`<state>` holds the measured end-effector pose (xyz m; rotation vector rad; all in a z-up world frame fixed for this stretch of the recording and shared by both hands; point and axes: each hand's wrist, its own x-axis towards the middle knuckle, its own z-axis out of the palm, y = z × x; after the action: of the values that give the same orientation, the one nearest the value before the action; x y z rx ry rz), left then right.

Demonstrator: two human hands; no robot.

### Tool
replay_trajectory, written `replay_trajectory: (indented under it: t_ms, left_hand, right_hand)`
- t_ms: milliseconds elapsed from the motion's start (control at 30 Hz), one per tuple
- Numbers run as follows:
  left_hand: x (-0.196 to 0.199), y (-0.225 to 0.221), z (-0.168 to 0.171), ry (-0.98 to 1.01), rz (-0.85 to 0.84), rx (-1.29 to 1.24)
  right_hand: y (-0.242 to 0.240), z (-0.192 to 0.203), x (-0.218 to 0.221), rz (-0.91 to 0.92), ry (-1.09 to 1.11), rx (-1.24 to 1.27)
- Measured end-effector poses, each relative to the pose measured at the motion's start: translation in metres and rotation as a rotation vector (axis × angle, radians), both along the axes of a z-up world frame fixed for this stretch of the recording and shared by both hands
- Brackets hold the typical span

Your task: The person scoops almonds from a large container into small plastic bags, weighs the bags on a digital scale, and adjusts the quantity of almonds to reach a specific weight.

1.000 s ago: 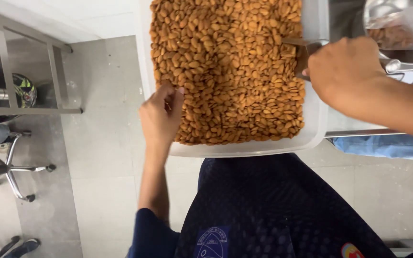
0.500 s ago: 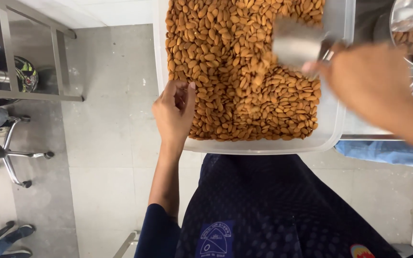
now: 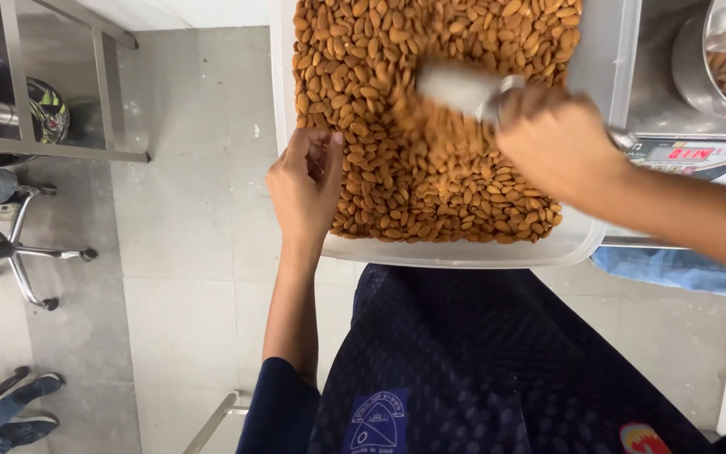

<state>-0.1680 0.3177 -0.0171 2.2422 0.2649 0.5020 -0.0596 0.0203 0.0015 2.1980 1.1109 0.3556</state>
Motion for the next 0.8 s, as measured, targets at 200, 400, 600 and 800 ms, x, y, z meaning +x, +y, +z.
replay_trajectory:
  t_ms: [200,400,600,800]
  left_hand:
    - [-0.003,-0.001,-0.002,-0.003,-0.001,0.018]
    - [-0.002,-0.001,0.000,0.001,-0.021,0.021]
    - [-0.002,0.001,-0.001,-0.010,-0.049,0.022]
    - [-0.001,0.000,0.002,0.006,-0.053,0.029]
  right_hand:
    - [-0.038,0.062,-0.011,-0.330,0.346,0.025]
    - [-0.104,0.005,0.022,-0.575,0.427,-0.005]
    - [-0.063,0.040,0.005,-0.652,0.597,-0.123]
    - [-0.023,-0.005,0.007,-0.835,0.888,0.270]
